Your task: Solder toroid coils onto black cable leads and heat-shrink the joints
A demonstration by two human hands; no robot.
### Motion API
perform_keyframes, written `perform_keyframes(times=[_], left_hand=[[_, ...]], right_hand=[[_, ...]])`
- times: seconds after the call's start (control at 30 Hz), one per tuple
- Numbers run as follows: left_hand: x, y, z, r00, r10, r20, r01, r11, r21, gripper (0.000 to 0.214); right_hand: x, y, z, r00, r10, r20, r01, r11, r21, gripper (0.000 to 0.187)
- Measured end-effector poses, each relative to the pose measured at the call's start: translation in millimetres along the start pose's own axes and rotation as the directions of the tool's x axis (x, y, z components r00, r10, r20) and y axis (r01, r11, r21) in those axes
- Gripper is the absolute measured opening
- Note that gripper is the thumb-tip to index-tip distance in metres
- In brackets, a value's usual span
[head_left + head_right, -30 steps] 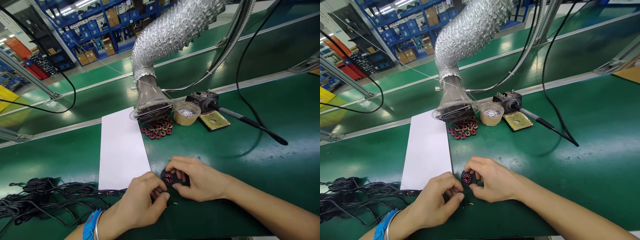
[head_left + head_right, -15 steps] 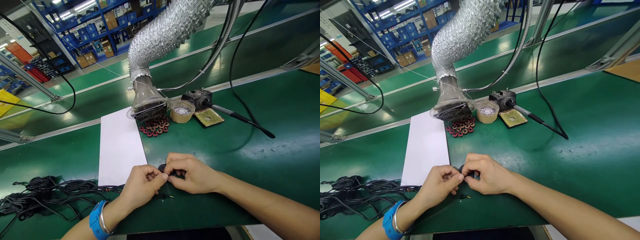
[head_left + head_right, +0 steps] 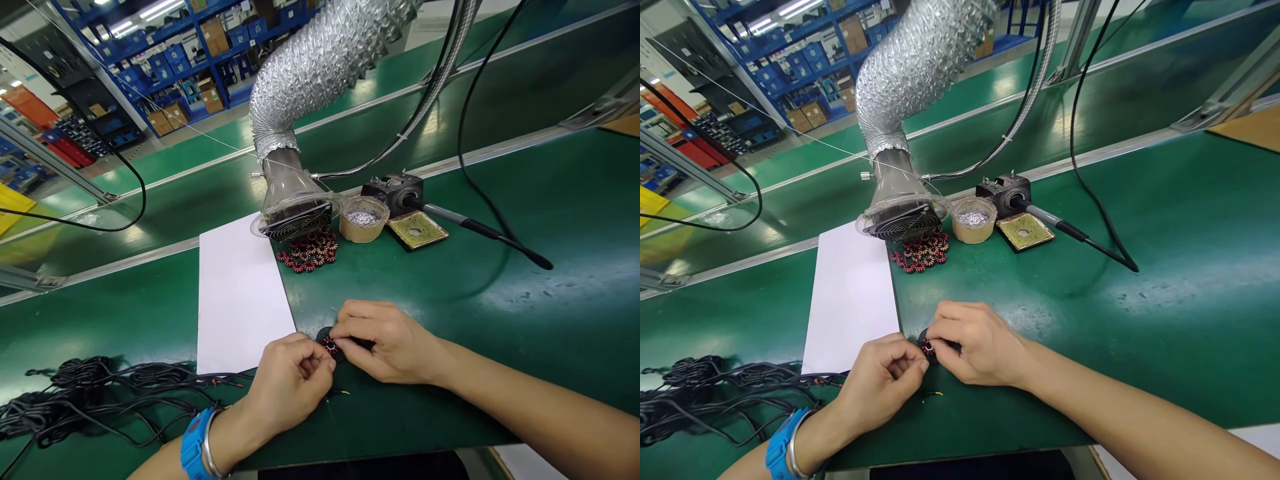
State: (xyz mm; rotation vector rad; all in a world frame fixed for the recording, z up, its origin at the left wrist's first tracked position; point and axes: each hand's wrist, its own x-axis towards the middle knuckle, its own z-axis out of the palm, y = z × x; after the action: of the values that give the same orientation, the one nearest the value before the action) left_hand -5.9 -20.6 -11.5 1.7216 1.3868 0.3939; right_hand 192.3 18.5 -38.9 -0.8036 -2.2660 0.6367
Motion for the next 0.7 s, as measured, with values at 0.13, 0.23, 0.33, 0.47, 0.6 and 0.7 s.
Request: perform_keyframes(times=[0.13,0.23,0.33,0.47,0.6,0.7], left_hand=[[0.6,0.5,-3.9,1.000,0.003,0.025,-0.003,1.000,0.002,0.015],[4.5,1.0,-11.3,0.997,-0.074,0.023,0.075,0.996,-0.053,0.013],[9.5,0.4,-17.7,0.979,-0.184,0.085,0.195,0.968,-0.156,0.016],[14.0,-2.1,-18.4,0.964,-0.201,0.175,0.240,0.940,-0.242,0.025],[14.1,-3.5,-14.9,0.970,-0.178,0.164,0.221,0.928,-0.300,0.026],[13.8,-3.3,-14.1,0.971,-0.178,0.158,0.218,0.934,-0.283,0.025]], right_hand=[[-3.7,-9.9,9.4,0.986,-0.147,-0.083,0.107,0.922,-0.372,0.023],[-4.8,-11.2,5.3,0.990,-0.091,-0.106,0.051,0.943,-0.330,0.018],[-3.3,-2.4,-7.5,0.992,0.125,0.024,-0.125,0.992,-0.017,0.022],[2.3,12.4,-17.5,0.957,0.181,0.227,-0.247,0.918,0.310,0.019],[8.2,14.3,-12.4,0.964,0.150,0.219,-0.226,0.897,0.381,0.016],[8.4,9.7,-7.8,0.972,0.131,0.194,-0.194,0.916,0.352,0.015]])
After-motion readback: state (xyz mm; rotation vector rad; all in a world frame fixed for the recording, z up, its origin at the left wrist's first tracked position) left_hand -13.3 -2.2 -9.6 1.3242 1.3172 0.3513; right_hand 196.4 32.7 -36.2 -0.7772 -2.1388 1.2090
